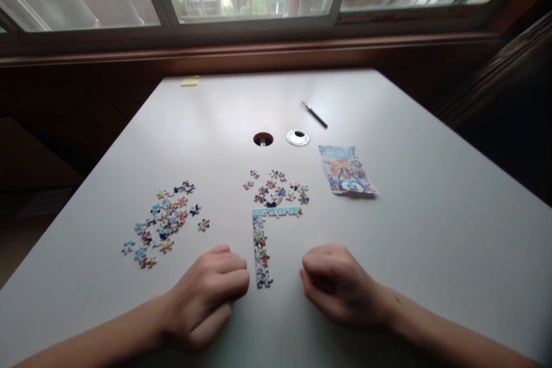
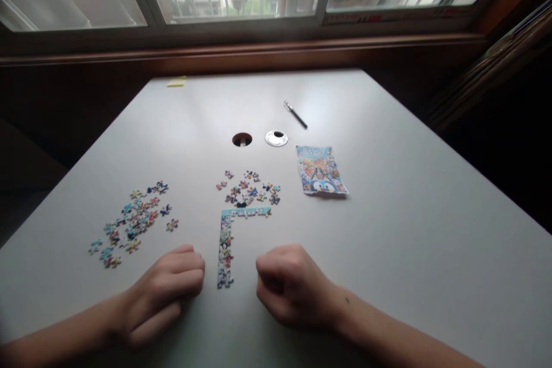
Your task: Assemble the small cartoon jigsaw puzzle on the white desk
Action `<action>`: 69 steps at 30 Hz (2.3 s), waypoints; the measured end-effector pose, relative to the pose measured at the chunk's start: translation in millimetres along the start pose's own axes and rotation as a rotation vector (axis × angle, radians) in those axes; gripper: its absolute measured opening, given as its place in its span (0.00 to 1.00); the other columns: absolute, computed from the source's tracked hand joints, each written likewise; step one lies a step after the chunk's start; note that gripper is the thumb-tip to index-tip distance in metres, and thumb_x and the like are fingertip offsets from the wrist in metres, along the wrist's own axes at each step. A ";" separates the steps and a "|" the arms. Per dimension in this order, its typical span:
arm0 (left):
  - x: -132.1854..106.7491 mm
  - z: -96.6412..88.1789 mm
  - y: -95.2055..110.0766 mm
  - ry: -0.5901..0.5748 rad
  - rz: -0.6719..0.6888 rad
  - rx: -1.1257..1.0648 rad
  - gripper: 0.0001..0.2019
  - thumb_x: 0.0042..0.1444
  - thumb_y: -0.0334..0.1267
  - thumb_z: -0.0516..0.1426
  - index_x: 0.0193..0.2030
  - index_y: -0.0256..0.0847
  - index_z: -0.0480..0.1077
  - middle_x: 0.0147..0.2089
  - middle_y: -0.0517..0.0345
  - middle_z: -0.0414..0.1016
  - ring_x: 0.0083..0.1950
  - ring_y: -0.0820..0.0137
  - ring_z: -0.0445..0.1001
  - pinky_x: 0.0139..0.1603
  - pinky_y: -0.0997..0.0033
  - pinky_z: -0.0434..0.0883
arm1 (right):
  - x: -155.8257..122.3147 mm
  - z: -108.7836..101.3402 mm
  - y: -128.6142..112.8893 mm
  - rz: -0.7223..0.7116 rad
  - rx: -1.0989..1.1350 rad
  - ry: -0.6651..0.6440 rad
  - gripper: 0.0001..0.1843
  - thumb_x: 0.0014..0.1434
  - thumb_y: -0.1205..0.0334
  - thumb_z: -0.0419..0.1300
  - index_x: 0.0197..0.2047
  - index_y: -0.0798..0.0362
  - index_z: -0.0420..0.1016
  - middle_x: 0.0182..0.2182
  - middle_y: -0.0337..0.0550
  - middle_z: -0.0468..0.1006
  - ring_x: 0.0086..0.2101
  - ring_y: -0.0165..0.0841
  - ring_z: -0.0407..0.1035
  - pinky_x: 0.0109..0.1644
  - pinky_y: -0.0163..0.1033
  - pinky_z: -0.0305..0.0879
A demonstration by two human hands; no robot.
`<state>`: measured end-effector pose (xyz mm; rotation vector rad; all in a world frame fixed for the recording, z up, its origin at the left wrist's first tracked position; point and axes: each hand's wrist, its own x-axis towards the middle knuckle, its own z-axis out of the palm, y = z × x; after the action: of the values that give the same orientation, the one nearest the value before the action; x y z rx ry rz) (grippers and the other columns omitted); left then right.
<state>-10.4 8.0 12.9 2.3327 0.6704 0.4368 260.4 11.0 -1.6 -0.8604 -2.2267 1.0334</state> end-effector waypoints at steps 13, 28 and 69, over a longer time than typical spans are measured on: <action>2.6 -4.1 1.7 -0.038 0.009 0.000 0.09 0.50 0.34 0.46 0.29 0.42 0.43 0.27 0.57 0.57 0.28 0.65 0.56 0.33 0.60 0.55 | -0.7 -1.8 0.2 -0.022 0.002 0.043 0.20 0.50 0.78 0.54 0.25 0.50 0.43 0.20 0.31 0.47 0.22 0.26 0.43 0.26 0.35 0.44; 3.1 -4.1 1.0 -0.076 -0.003 -0.043 0.08 0.49 0.34 0.45 0.30 0.41 0.44 0.28 0.57 0.59 0.29 0.64 0.57 0.34 0.60 0.53 | -1.3 -0.6 1.1 -0.004 0.014 -0.001 0.21 0.51 0.78 0.53 0.26 0.50 0.42 0.20 0.31 0.47 0.22 0.28 0.43 0.27 0.36 0.43; 4.1 -2.2 0.7 -0.121 -0.011 0.018 0.09 0.51 0.37 0.47 0.30 0.41 0.45 0.29 0.54 0.64 0.30 0.63 0.58 0.34 0.59 0.53 | -0.3 0.5 0.9 0.001 0.016 -0.031 0.20 0.50 0.78 0.52 0.25 0.49 0.42 0.20 0.31 0.47 0.22 0.27 0.43 0.27 0.37 0.43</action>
<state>-7.9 11.0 15.4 2.3501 0.6310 0.2837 260.6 11.0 -2.7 -0.8448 -2.2411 1.0705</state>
